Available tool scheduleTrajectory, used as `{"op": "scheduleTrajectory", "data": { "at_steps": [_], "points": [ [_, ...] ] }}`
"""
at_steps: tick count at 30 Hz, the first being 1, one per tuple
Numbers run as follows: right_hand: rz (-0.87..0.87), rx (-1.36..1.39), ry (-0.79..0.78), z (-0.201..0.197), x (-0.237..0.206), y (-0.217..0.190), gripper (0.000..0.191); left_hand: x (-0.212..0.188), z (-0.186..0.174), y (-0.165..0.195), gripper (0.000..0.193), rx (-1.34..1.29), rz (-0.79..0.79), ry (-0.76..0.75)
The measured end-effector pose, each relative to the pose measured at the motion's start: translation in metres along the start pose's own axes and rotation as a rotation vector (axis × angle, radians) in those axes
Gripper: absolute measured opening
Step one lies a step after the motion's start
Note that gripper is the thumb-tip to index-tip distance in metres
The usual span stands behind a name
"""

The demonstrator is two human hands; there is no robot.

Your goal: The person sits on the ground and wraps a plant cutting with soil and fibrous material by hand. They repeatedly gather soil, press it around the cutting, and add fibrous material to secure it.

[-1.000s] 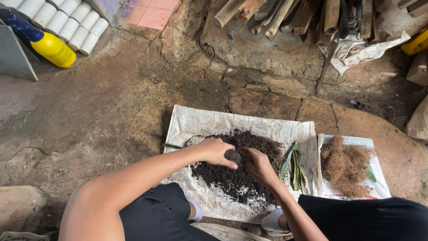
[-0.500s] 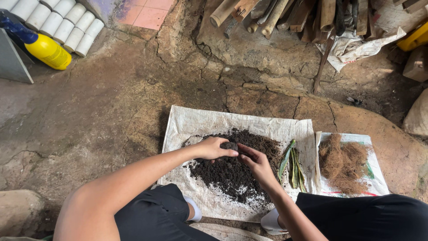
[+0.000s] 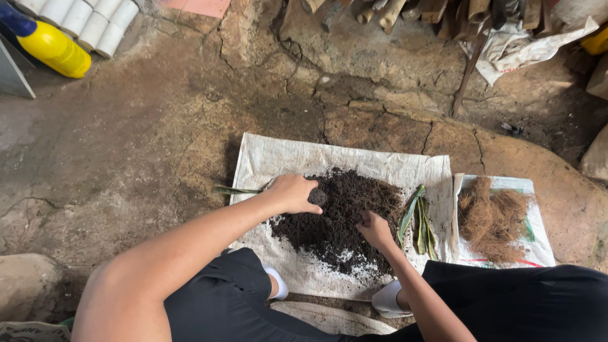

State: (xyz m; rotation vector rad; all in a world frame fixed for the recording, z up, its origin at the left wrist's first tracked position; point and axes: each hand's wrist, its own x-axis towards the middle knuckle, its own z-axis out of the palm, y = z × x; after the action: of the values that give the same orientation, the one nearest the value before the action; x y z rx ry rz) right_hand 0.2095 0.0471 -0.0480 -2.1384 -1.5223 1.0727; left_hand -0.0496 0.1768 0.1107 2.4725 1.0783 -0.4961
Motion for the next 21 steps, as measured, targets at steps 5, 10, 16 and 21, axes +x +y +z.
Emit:
{"op": "scheduleTrajectory", "data": {
  "at_steps": [5, 10, 16, 21],
  "points": [
    [-0.120, -0.572, -0.047, 0.043, -0.029, 0.043, 0.042, -0.009, 0.000, 0.000, 0.082, -0.025, 0.019, -0.017],
    [0.078, -0.577, -0.152, 0.072, -0.045, 0.029, 0.076, -0.017, 0.004, 0.006, 0.080, -0.017, 0.030, -0.061],
    [0.024, -0.572, -0.078, 0.096, -0.057, 0.019, 0.074, -0.019, 0.008, 0.018, 0.079, -0.103, 0.041, -0.075],
    [-0.365, -0.716, -0.148, 0.112, -0.077, 0.026, 0.060, -0.015, 0.012, 0.022, 0.085, -0.212, 0.020, -0.056]
  ]
}}
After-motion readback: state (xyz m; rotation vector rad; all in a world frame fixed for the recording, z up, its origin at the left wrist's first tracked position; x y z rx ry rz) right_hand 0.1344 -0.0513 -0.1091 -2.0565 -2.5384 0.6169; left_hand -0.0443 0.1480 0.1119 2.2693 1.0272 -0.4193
